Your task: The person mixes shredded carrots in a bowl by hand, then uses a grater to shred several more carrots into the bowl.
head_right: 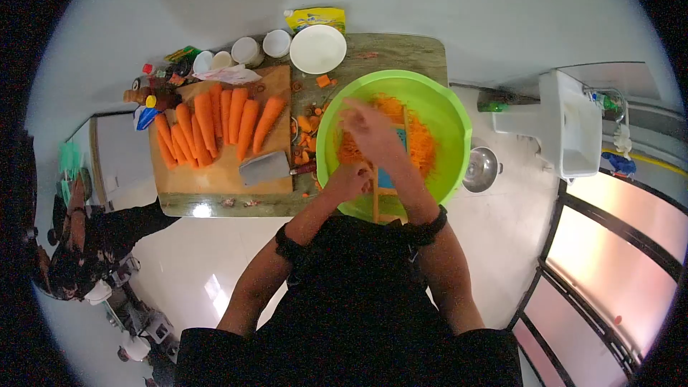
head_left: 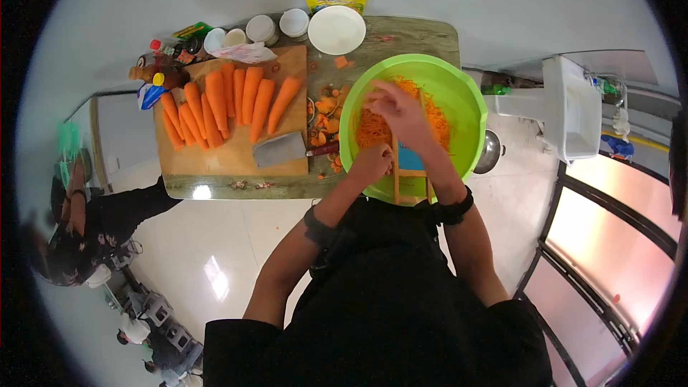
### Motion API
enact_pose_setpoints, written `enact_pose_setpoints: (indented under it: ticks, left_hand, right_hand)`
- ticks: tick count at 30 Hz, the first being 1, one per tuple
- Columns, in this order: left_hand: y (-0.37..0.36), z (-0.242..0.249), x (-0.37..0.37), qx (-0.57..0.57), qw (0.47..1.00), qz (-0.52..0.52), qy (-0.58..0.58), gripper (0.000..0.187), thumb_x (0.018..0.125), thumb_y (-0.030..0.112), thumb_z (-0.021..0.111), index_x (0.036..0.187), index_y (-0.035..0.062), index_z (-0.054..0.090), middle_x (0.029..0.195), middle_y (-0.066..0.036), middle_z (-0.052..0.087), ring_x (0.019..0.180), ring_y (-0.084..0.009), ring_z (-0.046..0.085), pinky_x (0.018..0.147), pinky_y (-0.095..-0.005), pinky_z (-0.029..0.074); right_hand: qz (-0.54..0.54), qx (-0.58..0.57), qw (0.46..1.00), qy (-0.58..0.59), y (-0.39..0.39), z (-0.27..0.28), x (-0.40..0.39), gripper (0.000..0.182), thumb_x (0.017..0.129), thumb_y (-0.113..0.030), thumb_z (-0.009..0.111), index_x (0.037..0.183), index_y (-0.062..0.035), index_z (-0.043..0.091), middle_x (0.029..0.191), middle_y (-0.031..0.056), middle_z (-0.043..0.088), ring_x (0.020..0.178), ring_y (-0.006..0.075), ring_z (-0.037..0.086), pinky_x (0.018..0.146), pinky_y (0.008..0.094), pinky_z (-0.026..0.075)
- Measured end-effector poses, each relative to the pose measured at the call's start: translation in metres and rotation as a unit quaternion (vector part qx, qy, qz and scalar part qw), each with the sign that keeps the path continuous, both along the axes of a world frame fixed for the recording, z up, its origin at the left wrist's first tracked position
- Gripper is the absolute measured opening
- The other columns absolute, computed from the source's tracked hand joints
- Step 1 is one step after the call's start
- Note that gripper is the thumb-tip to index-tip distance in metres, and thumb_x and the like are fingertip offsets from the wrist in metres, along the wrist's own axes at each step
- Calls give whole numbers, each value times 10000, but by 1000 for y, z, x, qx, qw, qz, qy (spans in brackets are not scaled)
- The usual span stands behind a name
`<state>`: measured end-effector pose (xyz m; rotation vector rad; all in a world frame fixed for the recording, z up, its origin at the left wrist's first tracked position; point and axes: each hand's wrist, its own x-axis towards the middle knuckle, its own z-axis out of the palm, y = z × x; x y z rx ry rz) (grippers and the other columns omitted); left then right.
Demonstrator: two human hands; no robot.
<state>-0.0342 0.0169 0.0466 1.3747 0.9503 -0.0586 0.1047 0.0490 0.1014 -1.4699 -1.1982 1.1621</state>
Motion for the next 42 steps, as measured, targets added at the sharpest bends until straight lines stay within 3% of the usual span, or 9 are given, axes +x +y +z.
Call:
enact_pose_setpoints:
  ticks: [6,8,18,21,26,35,38,41,42]
  left_hand:
    - [2,-23,0,173,984,-25,-24,234,912,204,623,961,-26,631,766,-141,660,726,-258,667,687,-404,525]
    - [-1,-28,0,202,978,-48,0,230,913,213,617,965,-11,634,813,-162,664,782,-293,656,738,-427,511]
    - [11,-23,6,-11,1000,4,-16,306,936,271,595,1122,29,623,1050,-176,660,977,-330,642,840,-417,502]
    - [1,-22,10,125,988,14,88,333,911,229,608,1209,79,603,1161,-182,650,1092,-328,620,856,-434,520]
    - [-16,-70,28,325,908,-172,199,894,773,264,783,1516,241,288,1552,-191,232,1397,-486,258,1010,-614,438]
    - [-17,-34,122,307,876,-195,317,951,767,432,746,1543,249,229,1553,-214,256,1347,-425,400,1086,-557,377]
    - [-14,-115,113,345,889,-127,272,809,785,280,746,1492,178,368,1486,-167,399,1254,-411,500,966,-519,476]
    - [-28,-327,67,340,932,-30,120,645,819,204,675,1415,73,465,1251,-222,591,1115,-345,612,891,-453,507]
    - [-15,-254,72,213,970,11,113,625,814,192,671,1393,54,481,1192,-235,610,1104,-333,619,886,-455,508]
  right_hand:
    - [-181,-152,942,-238,-80,-18,92,273,926,-201,622,1110,1,631,946,175,689,961,318,680,822,382,528]
    - [-69,-270,899,-338,-117,-34,107,342,905,-268,651,1109,5,630,1003,211,686,984,355,670,831,395,528]
    - [-131,-373,907,147,-162,-13,78,476,896,-240,677,1239,63,546,842,38,638,705,89,574,597,214,451]
    - [-210,-291,918,169,-161,32,105,478,907,-149,608,1322,69,512,789,-9,575,622,39,444,551,195,357]
    - [-207,-255,917,227,-176,49,160,452,885,-100,584,1293,87,528,824,-2,560,636,39,429,577,184,339]
    - [-226,-238,941,87,-191,54,194,402,880,-145,622,1241,33,607,820,11,615,684,56,517,591,191,363]
    - [-260,-212,934,126,-197,36,199,366,874,-124,636,1218,0,622,828,47,653,717,78,585,597,191,396]
    - [-254,-196,946,50,-199,18,200,297,884,-145,643,1145,-3,639,754,55,656,600,60,514,539,206,367]
    - [-257,-192,946,52,-195,15,202,297,884,-145,643,1145,-3,639,754,55,656,600,60,514,539,206,367]
